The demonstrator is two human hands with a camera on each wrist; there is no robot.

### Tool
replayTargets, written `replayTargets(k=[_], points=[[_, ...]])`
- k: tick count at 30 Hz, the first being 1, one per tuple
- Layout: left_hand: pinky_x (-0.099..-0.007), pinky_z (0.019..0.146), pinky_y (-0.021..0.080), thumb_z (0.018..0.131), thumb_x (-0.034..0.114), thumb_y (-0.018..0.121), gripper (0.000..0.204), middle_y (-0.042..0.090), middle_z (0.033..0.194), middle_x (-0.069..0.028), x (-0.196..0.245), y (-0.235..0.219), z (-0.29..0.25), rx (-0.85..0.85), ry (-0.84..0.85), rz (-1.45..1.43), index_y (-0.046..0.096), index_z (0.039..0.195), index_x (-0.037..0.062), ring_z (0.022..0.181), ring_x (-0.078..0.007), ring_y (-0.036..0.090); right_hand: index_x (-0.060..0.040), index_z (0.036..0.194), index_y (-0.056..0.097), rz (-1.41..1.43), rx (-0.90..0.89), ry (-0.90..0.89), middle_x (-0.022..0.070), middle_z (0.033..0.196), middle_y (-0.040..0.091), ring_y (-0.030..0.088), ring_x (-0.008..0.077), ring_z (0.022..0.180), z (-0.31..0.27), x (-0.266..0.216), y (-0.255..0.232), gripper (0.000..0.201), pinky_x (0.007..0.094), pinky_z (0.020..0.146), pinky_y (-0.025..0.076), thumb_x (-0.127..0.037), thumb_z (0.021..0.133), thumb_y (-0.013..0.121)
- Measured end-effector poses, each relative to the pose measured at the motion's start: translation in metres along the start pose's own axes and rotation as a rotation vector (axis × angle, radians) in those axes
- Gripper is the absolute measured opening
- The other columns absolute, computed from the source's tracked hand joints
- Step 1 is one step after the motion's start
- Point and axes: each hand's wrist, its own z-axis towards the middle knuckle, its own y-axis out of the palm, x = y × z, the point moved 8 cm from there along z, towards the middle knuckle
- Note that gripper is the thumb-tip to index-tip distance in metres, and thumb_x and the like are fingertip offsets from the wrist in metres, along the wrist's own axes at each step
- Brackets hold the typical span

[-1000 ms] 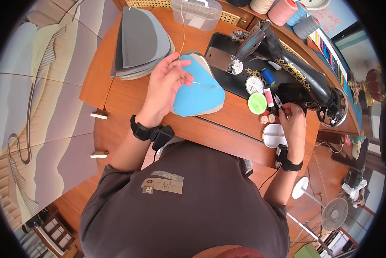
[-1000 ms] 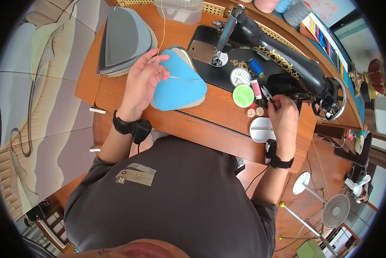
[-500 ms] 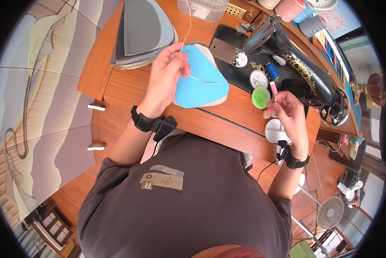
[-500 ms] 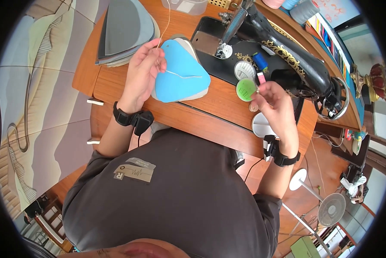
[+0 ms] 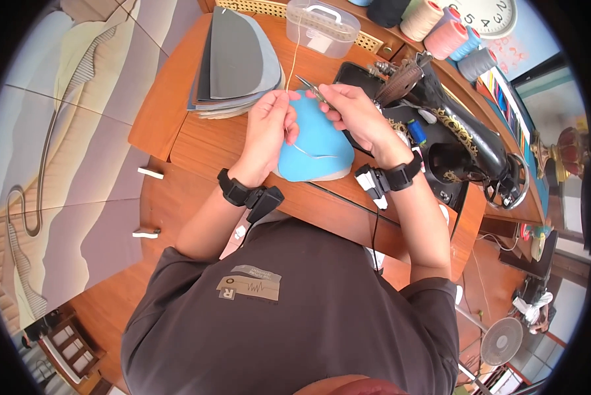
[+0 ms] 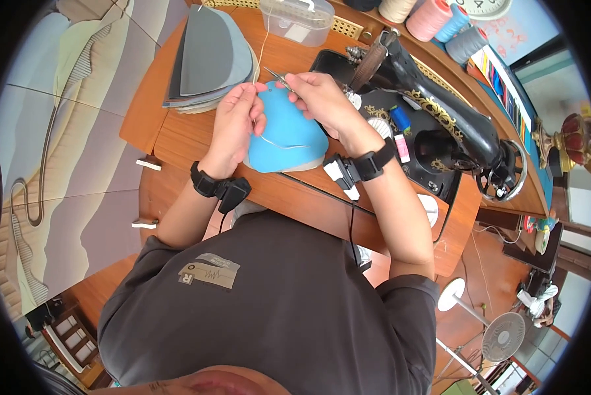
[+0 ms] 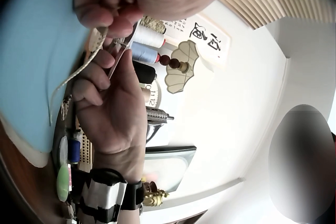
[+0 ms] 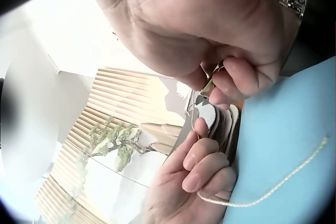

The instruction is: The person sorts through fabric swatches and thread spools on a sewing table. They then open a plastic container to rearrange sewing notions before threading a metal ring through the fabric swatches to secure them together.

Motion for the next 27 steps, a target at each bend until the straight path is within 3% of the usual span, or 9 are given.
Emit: replayTargets(k=[27], points=[[-0.0223, 0.046, 0.033, 0.11, 0.022, 0.048, 0.026, 0.041, 0.064, 0.0033, 0.001, 0.001, 0.001, 0.005, 0.051, -0.004, 0.06, 0.103, 0.0006, 0.047, -0.0071, 0.039, -0.0036, 0.109, 0.075, -0.083, -0.121, -0.004, -0.0071, 0.079, 0.057, 0.042, 0.0023, 0.065, 0.003, -0.006, 0.002, 0.033, 0.0193, 0.055, 0.032, -0.034, 0.103, 0.063]])
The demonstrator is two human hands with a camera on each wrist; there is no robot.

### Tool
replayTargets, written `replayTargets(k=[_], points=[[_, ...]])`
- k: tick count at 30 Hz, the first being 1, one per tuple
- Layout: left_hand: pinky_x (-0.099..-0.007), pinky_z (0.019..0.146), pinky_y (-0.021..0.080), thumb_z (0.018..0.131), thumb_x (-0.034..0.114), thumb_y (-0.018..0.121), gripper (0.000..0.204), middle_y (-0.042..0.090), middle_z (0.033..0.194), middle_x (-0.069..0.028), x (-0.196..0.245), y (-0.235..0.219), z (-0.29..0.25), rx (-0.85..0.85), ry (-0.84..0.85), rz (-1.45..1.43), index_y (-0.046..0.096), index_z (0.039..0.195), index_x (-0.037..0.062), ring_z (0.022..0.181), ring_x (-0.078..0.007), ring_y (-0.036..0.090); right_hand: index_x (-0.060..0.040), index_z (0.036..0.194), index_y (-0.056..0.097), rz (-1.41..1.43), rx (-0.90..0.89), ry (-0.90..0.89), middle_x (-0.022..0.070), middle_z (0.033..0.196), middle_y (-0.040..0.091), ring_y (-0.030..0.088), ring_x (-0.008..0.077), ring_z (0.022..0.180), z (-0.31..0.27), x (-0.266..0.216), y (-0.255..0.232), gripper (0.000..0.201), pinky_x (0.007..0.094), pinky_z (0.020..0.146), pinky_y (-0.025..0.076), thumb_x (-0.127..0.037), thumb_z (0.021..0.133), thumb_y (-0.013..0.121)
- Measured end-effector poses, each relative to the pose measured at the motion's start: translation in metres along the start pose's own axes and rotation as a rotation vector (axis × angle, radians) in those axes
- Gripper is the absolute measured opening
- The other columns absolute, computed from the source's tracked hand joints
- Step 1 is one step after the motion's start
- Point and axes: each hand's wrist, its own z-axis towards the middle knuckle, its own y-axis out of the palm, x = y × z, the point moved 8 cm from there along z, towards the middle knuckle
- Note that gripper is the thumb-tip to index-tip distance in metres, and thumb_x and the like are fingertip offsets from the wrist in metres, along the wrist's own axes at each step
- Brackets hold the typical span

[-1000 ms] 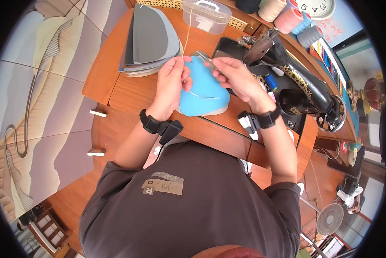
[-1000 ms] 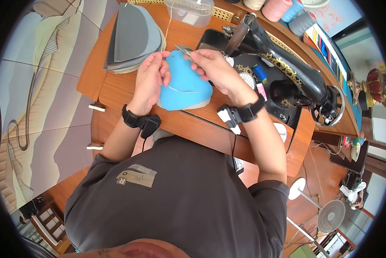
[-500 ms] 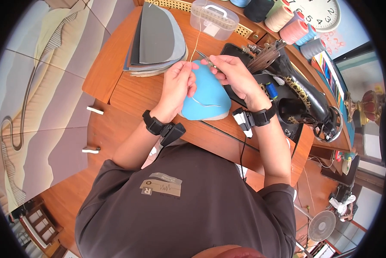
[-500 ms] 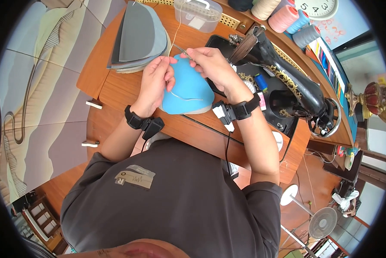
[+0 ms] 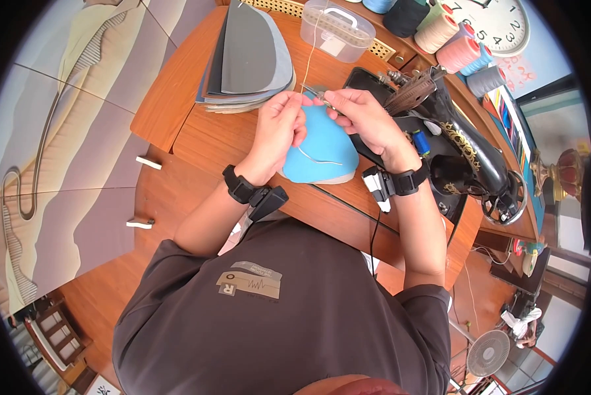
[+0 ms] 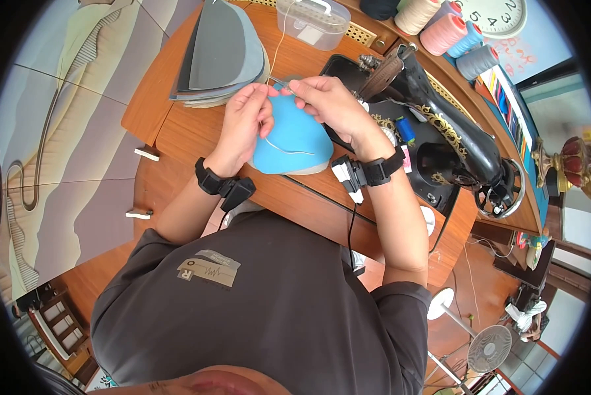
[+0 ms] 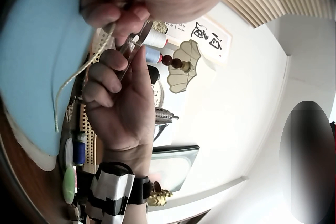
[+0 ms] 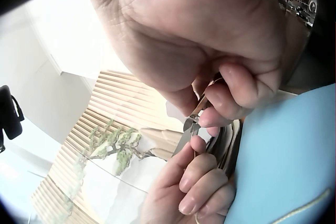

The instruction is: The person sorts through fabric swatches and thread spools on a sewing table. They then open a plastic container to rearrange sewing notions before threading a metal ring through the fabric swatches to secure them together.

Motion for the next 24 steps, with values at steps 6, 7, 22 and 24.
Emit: replayTargets(k=[6, 7, 22, 24], points=[[-0.0216, 0.046, 0.033, 0.11, 0.022, 0.048, 0.026, 0.04, 0.064, 0.0043, 0.0, 0.0, 0.0, -0.006, -0.003, 0.008, 0.062, 0.111, -0.0005, 0.049, -0.0052, 0.036, -0.0029, 0.107, 0.076, 0.007, -0.004, -0.014, -0.0069, 0.079, 0.057, 0.041, 0.0023, 0.063, -0.002, -0.001, -0.003, 0.032, 0.0197, 0.053, 0.031, -0.033, 0.102, 0.065], [-0.0214, 0.046, 0.033, 0.11, 0.021, 0.048, 0.026, 0.04, 0.064, 0.0044, -0.001, -0.001, -0.001, 0.007, -0.007, 0.0, 0.062, 0.112, -0.0008, 0.049, -0.005, 0.036, -0.0028, 0.108, 0.076, 0.008, -0.007, -0.011, -0.0068, 0.079, 0.057, 0.041, 0.0022, 0.063, -0.001, 0.001, -0.005, 0.032, 0.0197, 0.053, 0.031, -0.033, 0.102, 0.065], [-0.0217, 0.041, 0.032, 0.107, 0.014, 0.051, 0.023, 0.042, 0.06, 0.0053, 0.004, 0.003, -0.002, 0.013, 0.0, -0.004, 0.067, 0.105, -0.0022, 0.046, -0.0034, 0.034, -0.0063, 0.094, 0.071, 0.06, -0.021, -0.026, -0.0074, 0.079, 0.057, 0.04, 0.0013, 0.064, 0.003, 0.008, 0.001, 0.032, 0.019, 0.055, 0.03, -0.038, 0.099, 0.071], [-0.0215, 0.042, 0.032, 0.106, 0.013, 0.051, 0.023, 0.042, 0.06, 0.0052, 0.003, 0.002, -0.001, 0.011, 0.0, -0.002, 0.068, 0.103, -0.0019, 0.046, -0.0035, 0.035, -0.0062, 0.094, 0.071, 0.08, -0.02, -0.013, -0.0075, 0.078, 0.057, 0.04, 0.0013, 0.064, 0.002, 0.011, 0.003, 0.032, 0.0189, 0.055, 0.03, -0.038, 0.099, 0.071]])
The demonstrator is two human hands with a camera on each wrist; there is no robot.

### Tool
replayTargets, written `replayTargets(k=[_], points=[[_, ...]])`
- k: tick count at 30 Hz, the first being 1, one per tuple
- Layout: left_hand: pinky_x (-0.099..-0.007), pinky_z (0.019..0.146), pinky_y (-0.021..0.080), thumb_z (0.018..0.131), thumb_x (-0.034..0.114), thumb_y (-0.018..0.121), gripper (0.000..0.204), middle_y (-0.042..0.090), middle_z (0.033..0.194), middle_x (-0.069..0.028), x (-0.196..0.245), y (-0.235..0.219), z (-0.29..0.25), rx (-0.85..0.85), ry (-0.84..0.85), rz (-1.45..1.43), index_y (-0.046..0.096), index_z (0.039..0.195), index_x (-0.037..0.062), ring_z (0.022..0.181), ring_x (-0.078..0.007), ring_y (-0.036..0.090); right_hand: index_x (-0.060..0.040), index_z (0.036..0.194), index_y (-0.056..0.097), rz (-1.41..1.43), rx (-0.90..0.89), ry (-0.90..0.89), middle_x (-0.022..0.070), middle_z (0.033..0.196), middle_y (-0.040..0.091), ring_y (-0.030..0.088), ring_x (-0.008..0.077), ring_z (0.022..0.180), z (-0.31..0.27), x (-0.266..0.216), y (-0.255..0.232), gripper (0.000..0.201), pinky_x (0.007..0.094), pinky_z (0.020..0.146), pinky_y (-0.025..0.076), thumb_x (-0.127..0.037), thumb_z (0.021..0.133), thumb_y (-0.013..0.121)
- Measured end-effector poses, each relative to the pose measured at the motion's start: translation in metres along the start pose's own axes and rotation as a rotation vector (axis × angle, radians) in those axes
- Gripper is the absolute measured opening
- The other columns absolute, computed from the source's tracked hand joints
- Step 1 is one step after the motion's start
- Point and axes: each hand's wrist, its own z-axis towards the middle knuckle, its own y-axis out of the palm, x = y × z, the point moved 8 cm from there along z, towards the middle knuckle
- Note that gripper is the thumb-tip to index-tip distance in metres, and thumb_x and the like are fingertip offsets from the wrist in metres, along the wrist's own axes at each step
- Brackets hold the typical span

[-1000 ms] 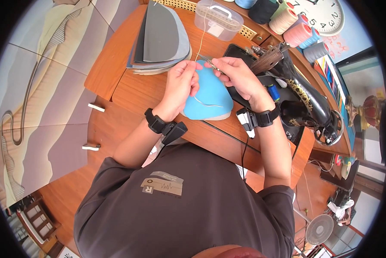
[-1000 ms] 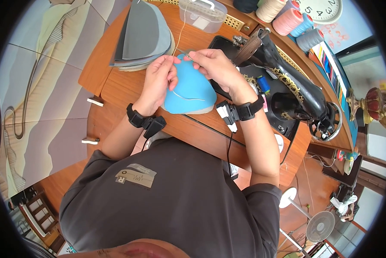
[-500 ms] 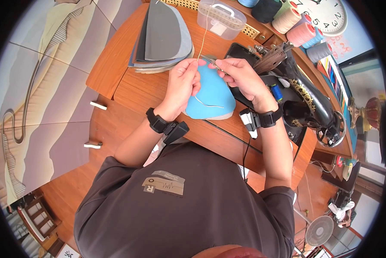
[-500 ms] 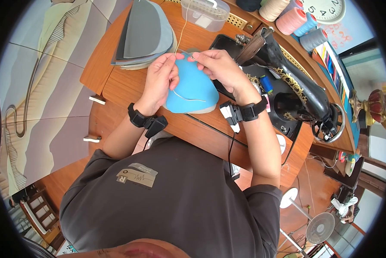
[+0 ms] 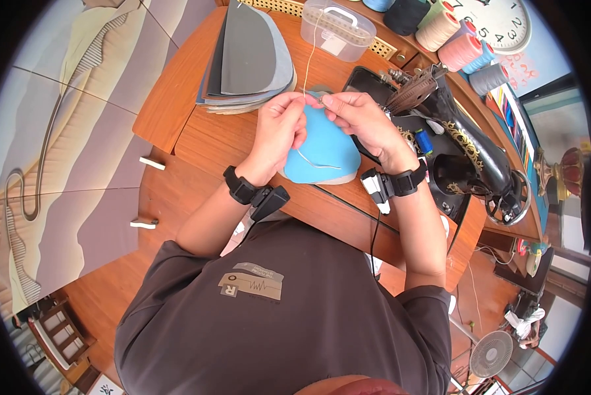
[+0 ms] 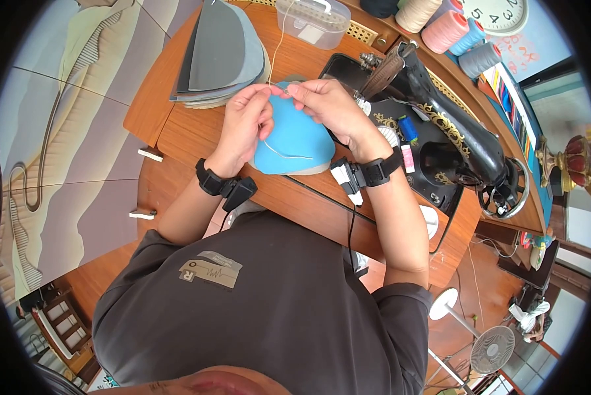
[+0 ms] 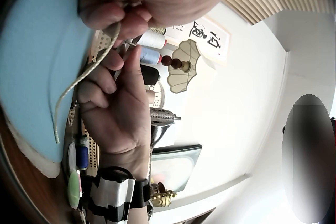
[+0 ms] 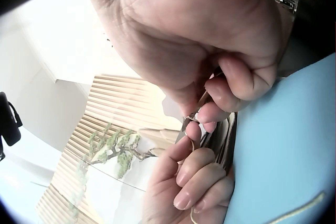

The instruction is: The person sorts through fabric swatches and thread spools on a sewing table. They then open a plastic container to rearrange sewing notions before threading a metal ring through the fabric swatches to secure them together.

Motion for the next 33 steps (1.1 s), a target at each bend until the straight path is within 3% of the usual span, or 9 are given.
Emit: replayTargets(k=[12, 15, 18, 21, 22, 25, 26, 31, 33], points=[[-0.0226, 0.043, 0.032, 0.104, 0.011, 0.052, 0.022, 0.045, 0.061, 0.0037, 0.0, 0.002, -0.001, -0.032, 0.008, 0.041, 0.069, 0.1, -0.0012, 0.047, -0.0049, 0.04, -0.0049, 0.093, 0.07, 0.072, -0.009, -0.009, -0.0064, 0.078, 0.056, 0.039, 0.0011, 0.064, -0.002, 0.004, 0.0, 0.029, 0.019, 0.052, 0.029, -0.033, 0.101, 0.069], [-0.0224, 0.045, 0.033, 0.105, 0.013, 0.051, 0.021, 0.045, 0.063, 0.0028, -0.002, -0.001, -0.001, -0.02, -0.006, 0.022, 0.067, 0.103, -0.0012, 0.048, -0.0067, 0.041, -0.0058, 0.1, 0.073, -0.025, 0.082, -0.018, -0.008, 0.077, 0.054, 0.038, -0.0001, 0.064, -0.009, -0.001, -0.005, 0.025, 0.0179, 0.053, 0.027, -0.03, 0.102, 0.068], [-0.0229, 0.047, 0.035, 0.106, 0.014, 0.051, 0.022, 0.044, 0.064, 0.002, -0.001, -0.004, -0.004, -0.018, -0.023, 0.007, 0.065, 0.105, -0.0017, 0.049, -0.0087, 0.043, 0.0003, 0.113, 0.074, -0.09, 0.207, -0.062, 0.001, 0.083, 0.066, 0.056, 0.0079, 0.068, -0.036, -0.022, -0.026, 0.028, 0.0244, 0.06, 0.044, -0.023, 0.103, 0.063], [-0.0239, 0.048, 0.037, 0.107, 0.014, 0.05, 0.022, 0.045, 0.065, 0.0013, 0.005, -0.008, -0.008, -0.022, -0.027, -0.001, 0.064, 0.105, -0.0021, 0.05, -0.0102, 0.046, 0.0016, 0.118, 0.072, -0.789, 0.253, -0.239, 0.0163, 0.1, 0.074, 0.071, 0.0263, 0.083, -0.073, -0.032, -0.04, 0.028, 0.0351, 0.074, 0.053, -0.019, 0.101, 0.064], [-0.0243, 0.049, 0.037, 0.107, 0.014, 0.05, 0.022, 0.045, 0.065, 0.0011, 0.007, -0.009, -0.01, -0.022, -0.025, -0.002, 0.064, 0.105, -0.0023, 0.05, -0.0107, 0.047, 0.0013, 0.12, 0.07, -0.872, 0.316, -0.101, 0.024, 0.114, 0.071, 0.07, 0.0396, 0.104, -0.089, -0.03, -0.043, 0.028, 0.0416, 0.089, 0.054, -0.016, 0.098, 0.065], [-0.0257, 0.05, 0.04, 0.107, 0.014, 0.05, 0.022, 0.049, 0.067, -0.0006, 0.017, -0.006, -0.018, -0.042, -0.01, 0.148, 0.063, 0.106, -0.0024, 0.052, -0.0122, 0.052, 0.0042, 0.123, 0.066, -1.033, 0.454, -0.048, 0.0248, 0.107, 0.072, 0.071, 0.0377, 0.099, -0.131, -0.028, -0.045, 0.032, 0.04, 0.089, 0.054, -0.006, 0.093, 0.068], [-0.0258, 0.053, 0.044, 0.107, 0.014, 0.05, 0.021, 0.055, 0.069, -0.0023, 0.017, -0.006, -0.018, -0.098, -0.004, 0.191, 0.064, 0.105, -0.0015, 0.057, -0.0136, 0.058, 0.0034, 0.125, 0.066, -1.059, 0.481, -0.05, 0.025, 0.109, 0.071, 0.07, 0.0385, 0.1, -0.14, -0.024, -0.047, 0.033, 0.0409, 0.09, 0.054, -0.004, 0.092, 0.067], [-0.0261, 0.06, 0.052, 0.107, 0.013, 0.051, 0.019, 0.064, 0.075, -0.0042, 0.022, 0.049, -0.03, -0.411, -0.036, 0.268, 0.065, 0.104, -0.0004, 0.068, -0.0134, 0.067, 0.0033, 0.124, 0.064, -1.141, 0.554, -0.062, 0.0273, 0.12, 0.067, 0.066, 0.0411, 0.109, -0.149, -0.013, -0.053, 0.035, 0.0462, 0.096, 0.052, -0.002, 0.09, 0.065], [-0.0267, 0.061, 0.053, 0.107, 0.012, 0.052, 0.019, 0.066, 0.078, -0.0052, 0.024, 0.076, -0.036, -0.533, -0.006, 0.347, 0.065, 0.104, -0.001, 0.072, -0.0127, 0.068, 0.0032, 0.123, 0.064, -1.326, 0.583, -0.186, 0.0254, 0.12, 0.067, 0.065, 0.0408, 0.111, -0.153, -0.024, -0.039, 0.036, 0.0471, 0.098, 0.051, -0.001, 0.088, 0.066]])
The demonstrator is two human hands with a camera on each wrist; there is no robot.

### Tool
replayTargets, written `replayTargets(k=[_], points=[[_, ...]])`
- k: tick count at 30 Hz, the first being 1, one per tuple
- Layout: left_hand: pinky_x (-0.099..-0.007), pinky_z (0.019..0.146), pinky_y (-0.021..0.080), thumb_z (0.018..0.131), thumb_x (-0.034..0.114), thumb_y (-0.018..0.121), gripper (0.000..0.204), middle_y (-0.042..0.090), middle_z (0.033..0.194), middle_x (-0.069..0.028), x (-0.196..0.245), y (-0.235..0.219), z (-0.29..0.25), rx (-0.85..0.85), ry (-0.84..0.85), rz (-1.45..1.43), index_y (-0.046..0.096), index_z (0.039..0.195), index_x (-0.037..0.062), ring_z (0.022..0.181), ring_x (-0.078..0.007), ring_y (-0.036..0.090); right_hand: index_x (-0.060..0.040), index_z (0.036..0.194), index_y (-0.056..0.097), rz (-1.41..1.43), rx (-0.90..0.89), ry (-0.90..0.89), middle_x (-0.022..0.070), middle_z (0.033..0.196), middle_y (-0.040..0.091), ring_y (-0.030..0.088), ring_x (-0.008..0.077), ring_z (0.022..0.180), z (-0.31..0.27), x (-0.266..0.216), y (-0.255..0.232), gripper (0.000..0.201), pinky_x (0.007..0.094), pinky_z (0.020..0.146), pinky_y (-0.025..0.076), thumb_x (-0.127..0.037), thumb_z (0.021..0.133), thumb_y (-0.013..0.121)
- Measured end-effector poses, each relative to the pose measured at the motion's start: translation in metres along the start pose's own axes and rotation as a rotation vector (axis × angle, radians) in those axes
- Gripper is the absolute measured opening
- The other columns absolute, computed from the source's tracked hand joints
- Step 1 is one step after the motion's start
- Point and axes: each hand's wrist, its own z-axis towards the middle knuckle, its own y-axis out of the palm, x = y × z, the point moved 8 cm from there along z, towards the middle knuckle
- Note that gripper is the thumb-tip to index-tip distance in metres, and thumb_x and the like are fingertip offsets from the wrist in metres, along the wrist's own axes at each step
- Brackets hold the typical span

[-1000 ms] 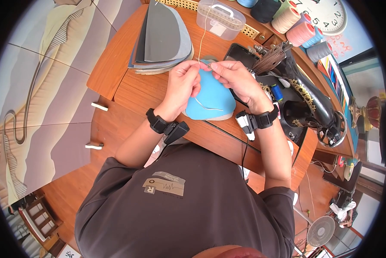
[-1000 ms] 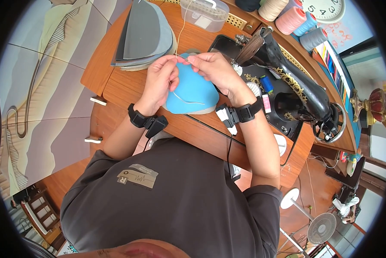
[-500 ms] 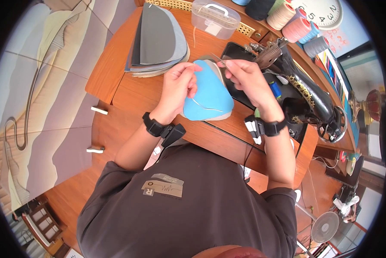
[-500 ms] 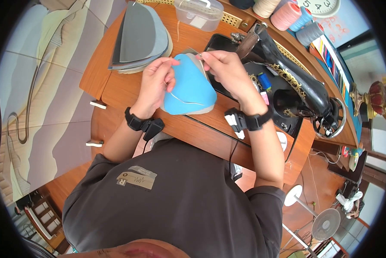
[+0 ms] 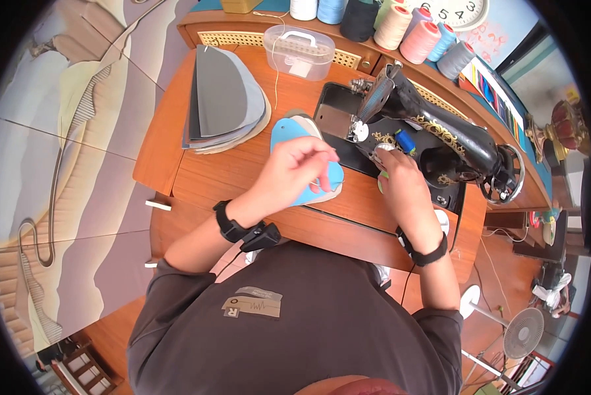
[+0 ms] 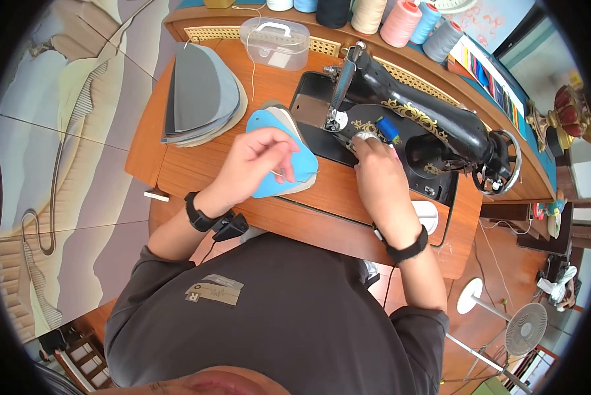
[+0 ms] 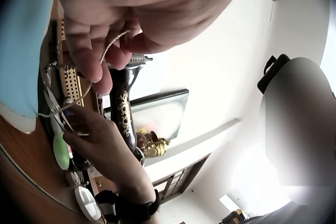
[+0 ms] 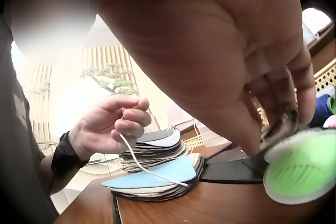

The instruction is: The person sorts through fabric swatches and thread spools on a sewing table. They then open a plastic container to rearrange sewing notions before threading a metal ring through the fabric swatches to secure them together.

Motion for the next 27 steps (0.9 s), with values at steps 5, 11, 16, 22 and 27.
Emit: replayTargets(k=[5, 11, 16, 22, 27], points=[[-0.0276, 0.068, 0.055, 0.109, 0.011, 0.049, 0.018, 0.069, 0.083, -0.0076, 0.0, 0.032, 0.012, -0.136, -0.024, -0.097, 0.062, 0.109, -0.0016, 0.078, -0.0134, 0.069, 0.0032, 0.116, 0.064, 0.385, 0.057, -0.136, 0.0157, 0.112, 0.07, 0.069, 0.0264, 0.107, -0.012, -0.046, -0.026, 0.029, 0.0389, 0.093, 0.054, -0.004, 0.089, 0.07], [-0.0301, 0.074, 0.058, 0.109, 0.013, 0.048, 0.02, 0.068, 0.095, -0.0078, 0.011, 0.039, 0.02, -0.163, -0.05, -0.294, 0.062, 0.11, -0.0005, 0.086, -0.0165, 0.071, 0.0008, 0.108, 0.069, 0.996, -0.311, 0.16, 0.001, 0.08, 0.067, 0.06, 0.0065, 0.075, -0.031, -0.032, 0.008, 0.014, 0.024, 0.07, 0.049, -0.01, 0.101, 0.064], [-0.0284, 0.074, 0.056, 0.106, 0.02, 0.056, 0.021, 0.07, 0.101, -0.0033, 0.043, -0.015, 0.047, -0.096, -0.064, 0.321, 0.067, 0.112, 0.004, 0.089, -0.0102, 0.068, 0.0019, 0.109, 0.075, 0.957, -0.225, 0.162, 0.0014, 0.07, 0.064, 0.059, 0.0071, 0.068, -0.045, -0.024, -0.026, 0.019, 0.0246, 0.065, 0.049, -0.009, 0.103, 0.06], [-0.0311, 0.064, 0.052, 0.098, 0.021, 0.054, 0.036, 0.07, 0.102, -0.0091, 0.047, -0.117, 0.122, -0.123, -0.15, 1.204, 0.067, 0.126, 0.0012, 0.072, -0.0152, 0.062, 0.0024, 0.113, 0.073, 0.934, -0.218, 0.157, 0.0013, 0.073, 0.066, 0.058, 0.0067, 0.068, -0.063, -0.015, -0.036, 0.018, 0.0235, 0.064, 0.047, -0.007, 0.102, 0.061], [-0.0294, 0.055, 0.049, 0.101, 0.029, 0.051, 0.041, 0.07, 0.112, -0.0089, 0.022, -0.14, 0.136, -0.147, -0.501, 1.045, 0.066, 0.128, 0.0017, 0.061, -0.0118, 0.06, 0.0023, 0.112, 0.075, 0.93, -0.179, 0.203, 0.0009, 0.073, 0.068, 0.06, 0.0062, 0.07, -0.076, -0.008, -0.033, 0.019, 0.0231, 0.067, 0.049, -0.006, 0.102, 0.062]])
